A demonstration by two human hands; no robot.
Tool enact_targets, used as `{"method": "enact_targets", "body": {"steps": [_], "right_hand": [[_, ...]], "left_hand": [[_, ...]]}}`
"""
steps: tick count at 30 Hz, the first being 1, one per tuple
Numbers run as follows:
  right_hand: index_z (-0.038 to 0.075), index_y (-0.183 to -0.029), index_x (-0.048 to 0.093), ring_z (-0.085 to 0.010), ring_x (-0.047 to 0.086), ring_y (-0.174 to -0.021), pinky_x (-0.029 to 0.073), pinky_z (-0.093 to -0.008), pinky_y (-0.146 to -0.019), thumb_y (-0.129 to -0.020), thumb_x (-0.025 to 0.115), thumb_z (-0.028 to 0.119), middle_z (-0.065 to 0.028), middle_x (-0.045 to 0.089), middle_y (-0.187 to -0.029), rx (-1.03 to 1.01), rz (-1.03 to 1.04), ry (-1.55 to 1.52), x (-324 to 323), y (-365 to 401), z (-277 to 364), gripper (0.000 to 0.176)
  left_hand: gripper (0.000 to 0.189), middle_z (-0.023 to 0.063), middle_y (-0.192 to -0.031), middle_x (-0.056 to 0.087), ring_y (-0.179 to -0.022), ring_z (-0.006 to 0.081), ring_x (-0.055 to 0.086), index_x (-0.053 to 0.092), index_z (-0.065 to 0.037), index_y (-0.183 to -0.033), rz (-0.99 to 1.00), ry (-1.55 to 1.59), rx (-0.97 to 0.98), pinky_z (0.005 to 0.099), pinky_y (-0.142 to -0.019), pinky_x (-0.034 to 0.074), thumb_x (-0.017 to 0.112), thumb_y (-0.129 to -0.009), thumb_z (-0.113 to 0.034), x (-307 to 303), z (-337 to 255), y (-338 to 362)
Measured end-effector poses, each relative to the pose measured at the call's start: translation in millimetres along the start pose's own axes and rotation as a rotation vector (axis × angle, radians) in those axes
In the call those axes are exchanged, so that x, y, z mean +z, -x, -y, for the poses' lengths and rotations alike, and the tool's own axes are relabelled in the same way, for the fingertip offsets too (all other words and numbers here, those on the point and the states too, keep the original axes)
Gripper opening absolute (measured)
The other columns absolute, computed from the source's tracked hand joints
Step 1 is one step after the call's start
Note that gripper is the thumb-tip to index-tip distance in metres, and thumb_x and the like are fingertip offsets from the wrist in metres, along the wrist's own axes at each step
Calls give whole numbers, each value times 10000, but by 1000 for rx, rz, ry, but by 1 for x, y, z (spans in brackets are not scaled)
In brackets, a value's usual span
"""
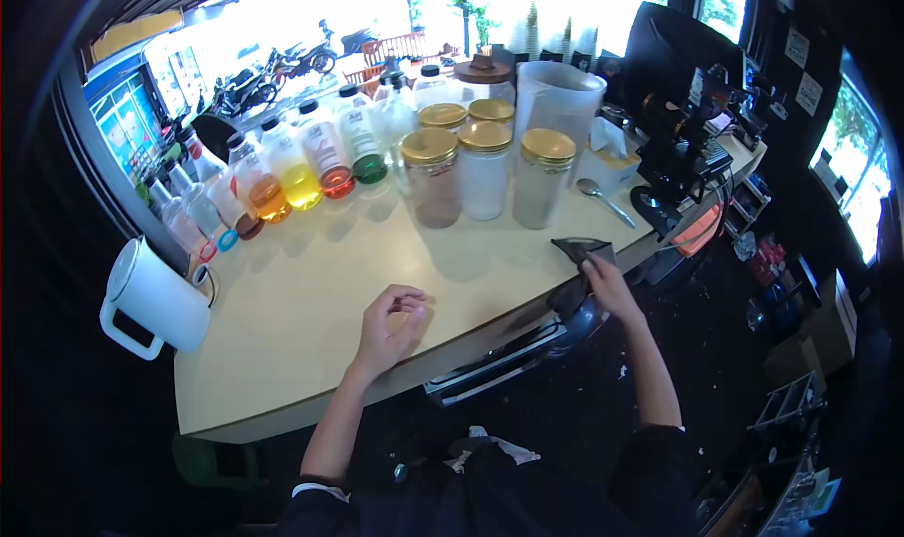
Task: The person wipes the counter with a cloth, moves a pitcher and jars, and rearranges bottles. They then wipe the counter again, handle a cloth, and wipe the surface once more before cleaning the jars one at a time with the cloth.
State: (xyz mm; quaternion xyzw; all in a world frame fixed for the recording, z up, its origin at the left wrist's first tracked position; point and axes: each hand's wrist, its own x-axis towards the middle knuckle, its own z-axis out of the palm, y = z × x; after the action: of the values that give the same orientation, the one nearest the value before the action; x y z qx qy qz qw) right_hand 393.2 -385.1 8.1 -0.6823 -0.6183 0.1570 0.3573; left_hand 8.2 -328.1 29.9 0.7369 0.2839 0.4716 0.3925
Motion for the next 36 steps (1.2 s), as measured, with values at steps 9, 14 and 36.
{"method": "enact_targets", "body": {"steps": [9, 14, 36], "right_hand": [[-16, -1234, 499, -124, 591, -1009, 479, -270, -894, -961, 491, 138, -81, 610, -1106, -35, 87, -1302, -18, -1, 92, 314], [-7, -1135, 554, -87, 613, -894, 491, -231, -813, -937, 533, 120, -53, 637, -1031, -109, 56, -1234, -32, 0, 101, 236], [21, -1094, 616, -93, 571, -772, 476, -251, -731, -814, 678, 90, -43, 549, -908, -210, -253, -505, -46, 19, 127, 295]], "left_hand": [[301, 70, -984, 623, -848, 118, 602, 545, 25, -1120, -64, 148, 106, 243, -793, 465, 609, -897, -168, 111, -24, -66], [235, -13, -864, 599, -740, 14, 515, 562, 22, -1076, 223, 386, -152, 171, -661, 409, 586, -923, -154, 100, -39, -82], [121, 175, -786, 626, -699, 311, 641, 527, -19, -1006, -42, -111, 439, 332, -616, 486, 538, -899, -76, 116, -111, -108]]}}
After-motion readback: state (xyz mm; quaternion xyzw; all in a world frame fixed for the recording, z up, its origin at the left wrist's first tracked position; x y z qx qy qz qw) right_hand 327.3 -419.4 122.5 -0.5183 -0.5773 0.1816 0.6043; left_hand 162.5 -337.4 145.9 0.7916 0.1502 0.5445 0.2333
